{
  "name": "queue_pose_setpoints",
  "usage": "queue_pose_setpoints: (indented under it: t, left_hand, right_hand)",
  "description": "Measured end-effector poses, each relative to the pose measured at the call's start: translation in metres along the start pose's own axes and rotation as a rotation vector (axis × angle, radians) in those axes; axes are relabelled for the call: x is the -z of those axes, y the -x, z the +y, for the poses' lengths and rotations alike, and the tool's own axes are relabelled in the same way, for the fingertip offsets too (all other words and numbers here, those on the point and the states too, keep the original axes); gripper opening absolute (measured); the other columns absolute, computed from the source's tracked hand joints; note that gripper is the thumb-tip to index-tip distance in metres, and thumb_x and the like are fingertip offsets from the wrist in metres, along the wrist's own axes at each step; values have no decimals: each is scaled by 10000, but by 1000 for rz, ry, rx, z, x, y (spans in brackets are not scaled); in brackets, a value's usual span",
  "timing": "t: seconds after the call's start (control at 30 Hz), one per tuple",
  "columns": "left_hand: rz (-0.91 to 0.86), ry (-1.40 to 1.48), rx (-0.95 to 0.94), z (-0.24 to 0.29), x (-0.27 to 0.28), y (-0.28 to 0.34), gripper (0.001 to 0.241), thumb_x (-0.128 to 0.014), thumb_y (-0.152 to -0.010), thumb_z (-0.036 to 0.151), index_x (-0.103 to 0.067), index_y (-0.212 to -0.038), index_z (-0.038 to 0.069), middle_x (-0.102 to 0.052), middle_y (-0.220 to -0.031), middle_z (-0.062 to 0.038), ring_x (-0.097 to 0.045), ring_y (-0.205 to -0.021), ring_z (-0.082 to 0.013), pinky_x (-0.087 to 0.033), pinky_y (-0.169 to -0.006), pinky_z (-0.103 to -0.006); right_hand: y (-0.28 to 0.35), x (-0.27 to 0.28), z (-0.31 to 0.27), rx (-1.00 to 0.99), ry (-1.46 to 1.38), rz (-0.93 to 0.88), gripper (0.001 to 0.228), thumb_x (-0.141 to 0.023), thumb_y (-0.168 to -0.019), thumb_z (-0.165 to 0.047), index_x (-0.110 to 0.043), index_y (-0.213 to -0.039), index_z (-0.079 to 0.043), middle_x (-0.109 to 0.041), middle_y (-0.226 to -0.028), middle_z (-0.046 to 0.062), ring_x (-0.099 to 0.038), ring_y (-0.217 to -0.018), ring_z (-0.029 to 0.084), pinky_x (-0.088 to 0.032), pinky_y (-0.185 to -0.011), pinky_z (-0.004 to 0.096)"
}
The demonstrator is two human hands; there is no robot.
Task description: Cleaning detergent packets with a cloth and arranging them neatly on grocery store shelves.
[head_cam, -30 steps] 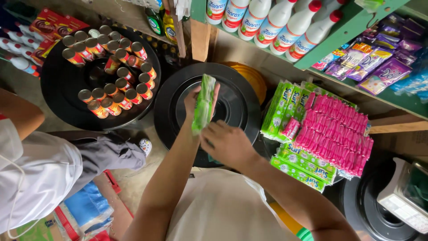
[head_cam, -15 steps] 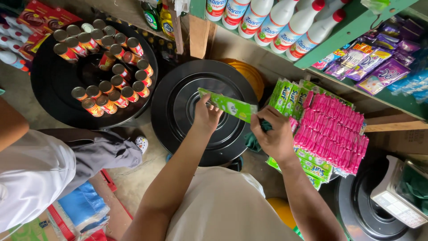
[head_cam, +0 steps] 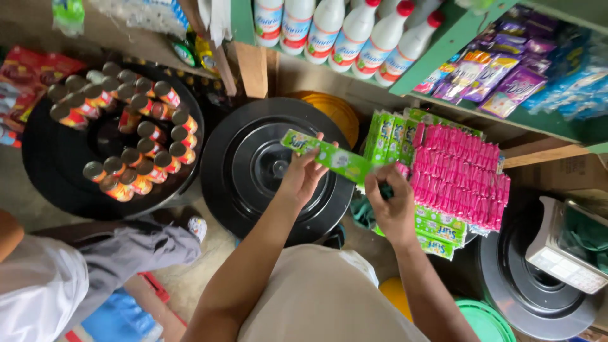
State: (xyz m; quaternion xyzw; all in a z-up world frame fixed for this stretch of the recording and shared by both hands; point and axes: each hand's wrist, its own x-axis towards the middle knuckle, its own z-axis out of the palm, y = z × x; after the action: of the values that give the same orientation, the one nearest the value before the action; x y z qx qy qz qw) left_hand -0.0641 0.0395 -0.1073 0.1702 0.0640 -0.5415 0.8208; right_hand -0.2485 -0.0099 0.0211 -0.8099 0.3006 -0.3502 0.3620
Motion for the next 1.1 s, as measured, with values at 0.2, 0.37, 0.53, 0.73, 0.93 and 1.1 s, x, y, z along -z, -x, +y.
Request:
queue_pose_setpoints:
  t: [0.2,0.37,0.53,0.73,0.93,1.1]
  left_hand:
    - [-161,-307,-71,13,-54,16,858,-613,-932,-43,-118,-1574,237,-472,-1535,-134,-658,-1219,-389,-624,-927,-473]
    - [-378,-625,-107,40,-137,20,982,-621,-920,-34,6,-1599,297,-448,-1555,-128,-659,-1195,-353,-613,-878,-467]
    - [-654,-754,-60,59,-213,-27,999,-664,-937,-20,16,-1611,266,-507,-1537,-143,-671,-1230,-357,-626,-1013,-485]
    - [-559,-884,-6,46,-275,-119,826,-727,-836,11,-209,-1478,39,-705,-1249,-152,-725,-1086,-387,-642,-870,-559]
    - [-284,-955,-44,29,-262,-169,907,-813,-738,94,-263,-1460,86,-648,-1224,-167,-710,-1011,-309,-600,-797,-449]
    - [-175,-867,-10,45,-257,-149,908,-794,-831,232,-246,-1541,89,-606,-1287,-206,-698,-1072,-311,-628,-825,-429]
  right_hand:
    - [66,6,62,-391,-364,60,179,-733,-983,-60,-564,-922,-50,-505,-835,-29,-442,-765,75,-380,-663,256]
    - [38,17,8,-517,-574,152,292,-721,-906,-53,-537,-1124,-116,-581,-878,-5,-518,-776,79,-413,-669,245]
    - [0,16,-5,-369,-559,246,296,-694,-905,-62,-544,-1155,-113,-648,-968,-5,-572,-846,63,-466,-736,233]
    - [-68,8,-8,-84,-748,505,114,-704,-1013,-51,-606,-1059,-87,-653,-971,15,-581,-860,78,-474,-790,243]
    - [-100,-6,-16,22,-824,684,86,-695,-1006,-63,-613,-1009,-87,-671,-1001,-1,-635,-939,71,-522,-875,233]
    - [-100,-29,-17,-10,-841,715,91,-712,-995,-59,-621,-1002,-67,-673,-979,8,-615,-901,59,-510,-842,227]
